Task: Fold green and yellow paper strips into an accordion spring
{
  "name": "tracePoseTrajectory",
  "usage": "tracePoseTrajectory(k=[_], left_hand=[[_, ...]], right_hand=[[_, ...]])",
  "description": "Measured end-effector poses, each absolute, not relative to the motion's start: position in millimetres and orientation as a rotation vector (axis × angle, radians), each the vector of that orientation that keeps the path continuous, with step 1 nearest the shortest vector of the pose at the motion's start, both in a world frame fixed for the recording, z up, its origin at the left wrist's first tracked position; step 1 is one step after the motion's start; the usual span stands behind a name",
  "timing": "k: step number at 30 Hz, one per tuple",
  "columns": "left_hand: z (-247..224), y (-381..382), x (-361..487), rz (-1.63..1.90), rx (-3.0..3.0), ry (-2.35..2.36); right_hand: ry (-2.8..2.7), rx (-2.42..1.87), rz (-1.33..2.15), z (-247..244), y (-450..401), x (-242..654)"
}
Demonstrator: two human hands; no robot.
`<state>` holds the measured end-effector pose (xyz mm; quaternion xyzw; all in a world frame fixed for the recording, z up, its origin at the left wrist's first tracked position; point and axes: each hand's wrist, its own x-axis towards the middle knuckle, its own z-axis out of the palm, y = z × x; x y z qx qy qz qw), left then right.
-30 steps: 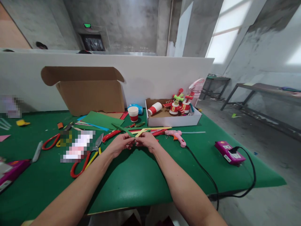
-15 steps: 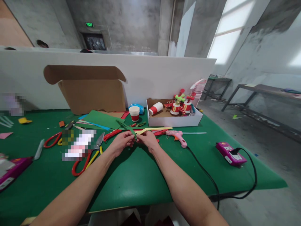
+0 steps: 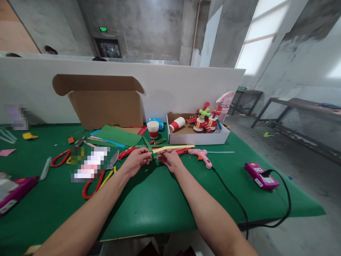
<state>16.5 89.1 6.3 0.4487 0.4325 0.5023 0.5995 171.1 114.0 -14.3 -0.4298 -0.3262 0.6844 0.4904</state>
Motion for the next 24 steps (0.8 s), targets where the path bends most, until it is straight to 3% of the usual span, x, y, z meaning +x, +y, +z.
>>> tracePoseTrajectory(k=[7,24], left_hand=[[4,90,18,1.184,1.105,1.058],[2,90,20,1.188,1.276,1.146]], right_hand=[[-0.942,-0.889,1.761,-8,106,167],[-1.086,-0.973,1.597,-4,101,164]])
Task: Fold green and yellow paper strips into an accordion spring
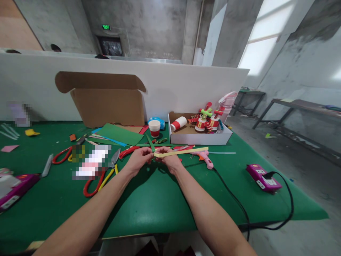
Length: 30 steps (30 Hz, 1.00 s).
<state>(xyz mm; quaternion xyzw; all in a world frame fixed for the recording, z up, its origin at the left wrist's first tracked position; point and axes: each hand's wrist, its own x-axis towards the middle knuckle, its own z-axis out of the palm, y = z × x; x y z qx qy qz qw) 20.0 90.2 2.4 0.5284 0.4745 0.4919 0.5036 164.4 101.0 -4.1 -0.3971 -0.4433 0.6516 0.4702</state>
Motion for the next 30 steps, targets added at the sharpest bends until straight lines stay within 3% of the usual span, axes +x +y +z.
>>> tracePoseTrajectory(k=[17,24,30], left_hand=[[5,89,16,1.094,1.393,1.123],[-1,93,14,1.120,1.506,1.215],[-10,97,14,1.093,1.530,1.200]], right_hand=[[-1.355,-1.073,1.302,-5,107,168],[-1.330,-1.080,1.303,-6,107,170],[-0.950,-1.014,1.532,-4,110,171]])
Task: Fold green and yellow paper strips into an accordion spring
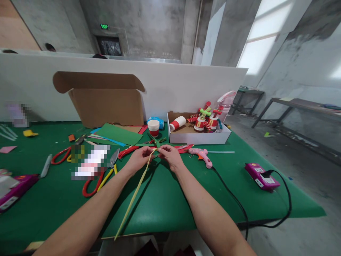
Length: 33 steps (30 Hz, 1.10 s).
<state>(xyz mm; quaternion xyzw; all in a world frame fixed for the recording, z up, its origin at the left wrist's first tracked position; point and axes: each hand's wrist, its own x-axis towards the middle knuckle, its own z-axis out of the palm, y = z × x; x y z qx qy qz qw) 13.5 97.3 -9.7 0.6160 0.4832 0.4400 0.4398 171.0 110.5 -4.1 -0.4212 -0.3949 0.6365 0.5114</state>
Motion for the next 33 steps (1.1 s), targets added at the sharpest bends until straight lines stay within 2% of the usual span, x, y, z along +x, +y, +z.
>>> tracePoseTrajectory(k=[13,18,33], left_hand=[[-12,94,19,1.304,1.591,1.214],[-19,98,20,1.300,1.563,1.284],[-8,91,26,1.255,1.312,1.187]], right_hand=[[-0.852,-0.877,1.697,-9,105,165],[-0.832,-0.919,1.796,-8,106,167],[-0.881,-0.982,1.751,-11,109,168]])
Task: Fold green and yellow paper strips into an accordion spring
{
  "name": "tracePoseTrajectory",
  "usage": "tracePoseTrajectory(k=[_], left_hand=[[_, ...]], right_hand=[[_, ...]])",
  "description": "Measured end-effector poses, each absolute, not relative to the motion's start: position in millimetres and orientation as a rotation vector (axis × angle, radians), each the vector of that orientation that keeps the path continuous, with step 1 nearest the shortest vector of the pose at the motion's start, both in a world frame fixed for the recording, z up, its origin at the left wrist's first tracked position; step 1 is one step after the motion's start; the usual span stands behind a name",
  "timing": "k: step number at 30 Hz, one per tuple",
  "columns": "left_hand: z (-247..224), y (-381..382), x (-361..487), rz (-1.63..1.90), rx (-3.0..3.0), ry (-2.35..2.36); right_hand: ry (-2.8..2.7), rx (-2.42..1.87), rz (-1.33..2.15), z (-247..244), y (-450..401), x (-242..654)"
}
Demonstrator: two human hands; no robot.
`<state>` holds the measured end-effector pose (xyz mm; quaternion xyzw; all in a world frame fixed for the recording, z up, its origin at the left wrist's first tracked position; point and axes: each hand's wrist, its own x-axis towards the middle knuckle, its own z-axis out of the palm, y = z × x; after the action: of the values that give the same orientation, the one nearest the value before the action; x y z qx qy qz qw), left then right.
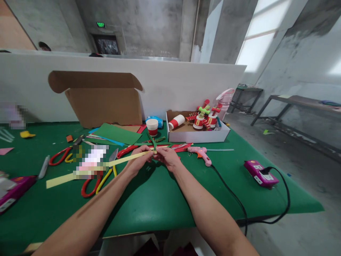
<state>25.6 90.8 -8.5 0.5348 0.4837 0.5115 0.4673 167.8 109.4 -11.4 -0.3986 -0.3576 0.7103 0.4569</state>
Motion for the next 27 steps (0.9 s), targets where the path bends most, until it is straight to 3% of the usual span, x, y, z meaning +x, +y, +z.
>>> tracePoseTrajectory(k=[27], left_hand=[[1.1,87.7,24.4,1.232,1.220,1.138]], right_hand=[[-1.041,-0.973,1.730,-7.4,107.7,172.8]])
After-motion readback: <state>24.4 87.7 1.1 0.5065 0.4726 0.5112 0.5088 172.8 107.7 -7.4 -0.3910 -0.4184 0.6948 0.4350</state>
